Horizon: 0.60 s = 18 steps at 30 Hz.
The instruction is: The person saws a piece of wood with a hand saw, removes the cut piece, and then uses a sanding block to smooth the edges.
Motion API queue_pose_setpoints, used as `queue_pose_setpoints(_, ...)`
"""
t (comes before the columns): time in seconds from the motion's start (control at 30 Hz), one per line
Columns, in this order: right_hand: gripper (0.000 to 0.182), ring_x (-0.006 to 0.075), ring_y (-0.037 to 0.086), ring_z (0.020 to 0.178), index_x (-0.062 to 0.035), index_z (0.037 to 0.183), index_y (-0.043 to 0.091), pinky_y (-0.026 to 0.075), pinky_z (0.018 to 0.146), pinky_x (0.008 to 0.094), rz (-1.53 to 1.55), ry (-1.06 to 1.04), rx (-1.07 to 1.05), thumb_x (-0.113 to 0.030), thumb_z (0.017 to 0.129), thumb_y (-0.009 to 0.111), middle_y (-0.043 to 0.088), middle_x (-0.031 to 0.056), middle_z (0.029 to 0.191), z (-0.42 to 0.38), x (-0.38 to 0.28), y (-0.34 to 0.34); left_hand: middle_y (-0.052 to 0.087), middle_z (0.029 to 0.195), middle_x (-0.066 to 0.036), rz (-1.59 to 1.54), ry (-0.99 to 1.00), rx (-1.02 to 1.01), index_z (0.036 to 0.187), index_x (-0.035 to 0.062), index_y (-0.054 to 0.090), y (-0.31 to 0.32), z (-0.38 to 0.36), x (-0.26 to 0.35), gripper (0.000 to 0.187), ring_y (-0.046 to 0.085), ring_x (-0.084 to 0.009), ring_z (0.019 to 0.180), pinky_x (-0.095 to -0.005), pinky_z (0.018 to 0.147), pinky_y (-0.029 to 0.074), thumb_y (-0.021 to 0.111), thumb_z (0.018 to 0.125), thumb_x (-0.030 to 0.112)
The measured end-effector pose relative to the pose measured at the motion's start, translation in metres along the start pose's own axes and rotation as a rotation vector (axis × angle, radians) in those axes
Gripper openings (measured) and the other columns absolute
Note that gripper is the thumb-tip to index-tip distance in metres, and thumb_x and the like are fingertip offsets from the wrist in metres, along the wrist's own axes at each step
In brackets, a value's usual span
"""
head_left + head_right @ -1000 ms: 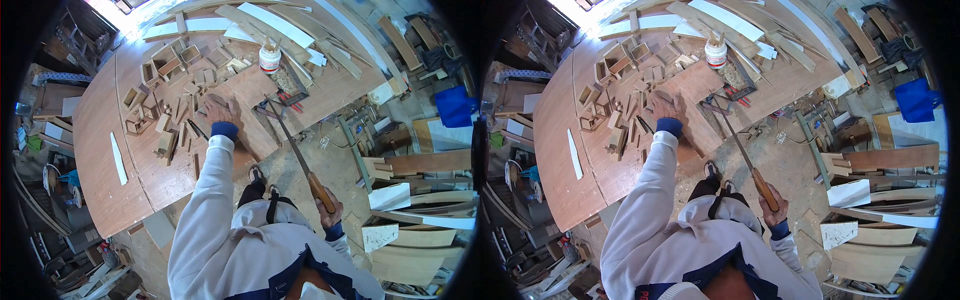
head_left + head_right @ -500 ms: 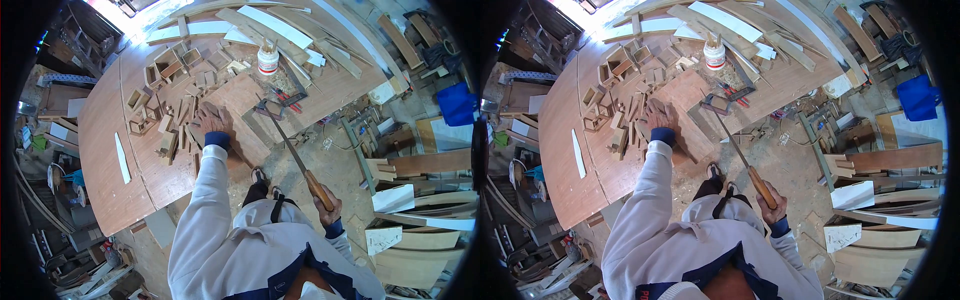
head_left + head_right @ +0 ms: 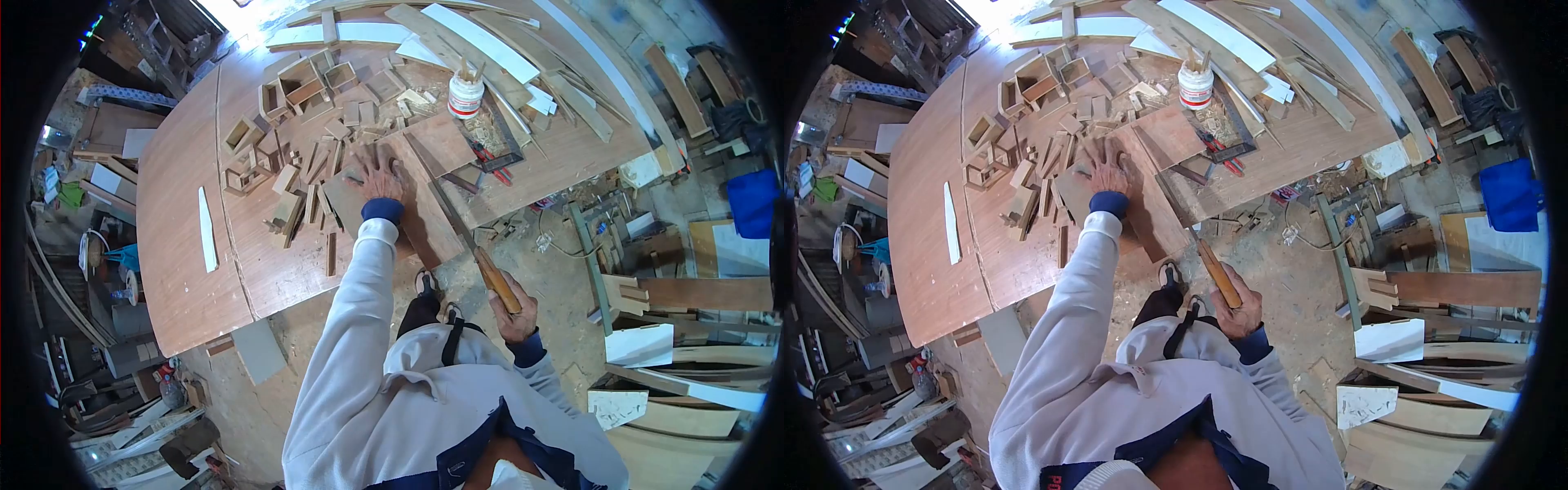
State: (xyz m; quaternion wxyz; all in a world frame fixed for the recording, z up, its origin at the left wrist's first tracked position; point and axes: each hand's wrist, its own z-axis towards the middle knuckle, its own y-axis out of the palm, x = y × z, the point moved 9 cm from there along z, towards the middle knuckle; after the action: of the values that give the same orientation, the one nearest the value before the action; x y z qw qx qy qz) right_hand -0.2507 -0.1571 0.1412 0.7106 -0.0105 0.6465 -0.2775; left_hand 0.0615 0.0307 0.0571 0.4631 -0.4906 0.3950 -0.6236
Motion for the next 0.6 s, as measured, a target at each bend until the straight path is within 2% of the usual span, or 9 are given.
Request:
queue_pose_setpoints(0.03, 0.041, 0.0282, 0.068, 0.097, 0.0028, 0.12, 0.057, 0.053, 0.081, 0.0314, 0.001, 0.013, 0.0, -0.003, 0.081, 0.067, 0.066, 0.0201, 0.11, 0.001, 0.0, 0.002, 0.02, 0.156, -0.011, -0.002, -0.004, 0.001, 0.142, 0.0181, 0.038, 0.004, 0.002, -0.003, 0.052, 0.009, -0.0334, 0.145, -0.0728, 0.105, 0.01, 0.044, 0.094, 0.036)
queue_pose_setpoints(0.1, 0.04, 0.0284, 0.068, 0.097, 0.0024, 0.12, 0.057, 0.053, 0.081, 0.0315, 0.001, 0.025, -0.002, -0.003, 0.081, 0.067, 0.066, 0.0203, 0.11, 0.001, 0.0, 0.003, 0.02, 0.156, -0.009, 0.002, 0.123, -0.112, 0.142, 0.0157, 0.038, 0.023, 0.007, 0.003, 0.05, 0.01, -0.0325, 0.145, -0.0696, 0.107, 0.011, 0.043, 0.094, 0.031)
queue_pose_setpoints(0.2, 0.04, 0.0279, 0.068, 0.097, 0.002, 0.12, 0.057, 0.053, 0.081, 0.0311, -0.037, 0.005, -0.013, -0.002, 0.081, 0.067, 0.065, 0.0202, 0.111, -0.001, -0.002, 0.003, 0.021, 0.155, -0.007, -0.094, 0.126, -0.079, 0.142, 0.0147, 0.038, 0.031, 0.01, 0.0, 0.05, 0.011, -0.0318, 0.145, -0.0649, 0.11, 0.013, 0.043, 0.094, 0.027)
queue_pose_setpoints(0.33, 0.041, 0.0282, 0.068, 0.097, 0.002, 0.12, 0.057, 0.053, 0.08, 0.0309, -0.046, 0.005, -0.03, -0.002, 0.081, 0.067, 0.065, 0.0203, 0.111, -0.004, -0.005, 0.004, 0.022, 0.155, -0.008, -0.04, 0.102, -0.136, 0.143, 0.014, 0.037, 0.038, 0.013, -0.002, 0.051, 0.012, -0.0329, 0.144, -0.0617, 0.111, 0.014, 0.043, 0.094, 0.029)
queue_pose_setpoints(0.43, 0.04, 0.0289, 0.068, 0.096, 0.0019, 0.12, 0.057, 0.053, 0.079, 0.0311, -0.041, 0.019, -0.022, -0.002, 0.081, 0.067, 0.066, 0.0206, 0.11, -0.005, -0.008, 0.003, 0.023, 0.154, -0.01, 0.006, 0.107, -0.106, 0.142, 0.0138, 0.037, 0.039, 0.012, 0.003, 0.052, 0.013, -0.0342, 0.144, -0.0619, 0.111, 0.014, 0.043, 0.094, 0.034)
queue_pose_setpoints(0.53, 0.041, 0.0293, 0.068, 0.096, 0.0018, 0.121, 0.057, 0.053, 0.079, 0.0316, -0.049, 0.026, -0.009, -0.004, 0.082, 0.067, 0.066, 0.0207, 0.11, -0.009, -0.003, 0.003, 0.022, 0.156, -0.007, -0.061, 0.072, -0.02, 0.141, 0.0154, 0.04, 0.031, 0.01, 0.003, 0.053, 0.013, -0.034, 0.144, -0.0594, 0.111, 0.018, 0.044, 0.093, 0.037)
queue_pose_setpoints(0.6, 0.041, 0.0294, 0.068, 0.096, 0.0018, 0.121, 0.057, 0.053, 0.079, 0.0319, -0.054, 0.034, -0.009, -0.005, 0.082, 0.067, 0.066, 0.0207, 0.11, -0.012, 0.0, 0.002, 0.023, 0.155, -0.009, -0.07, 0.106, 0.029, 0.14, 0.0151, 0.042, 0.025, 0.008, 0.006, 0.053, 0.015, -0.0363, 0.143, -0.0595, 0.11, 0.019, 0.046, 0.093, 0.039)
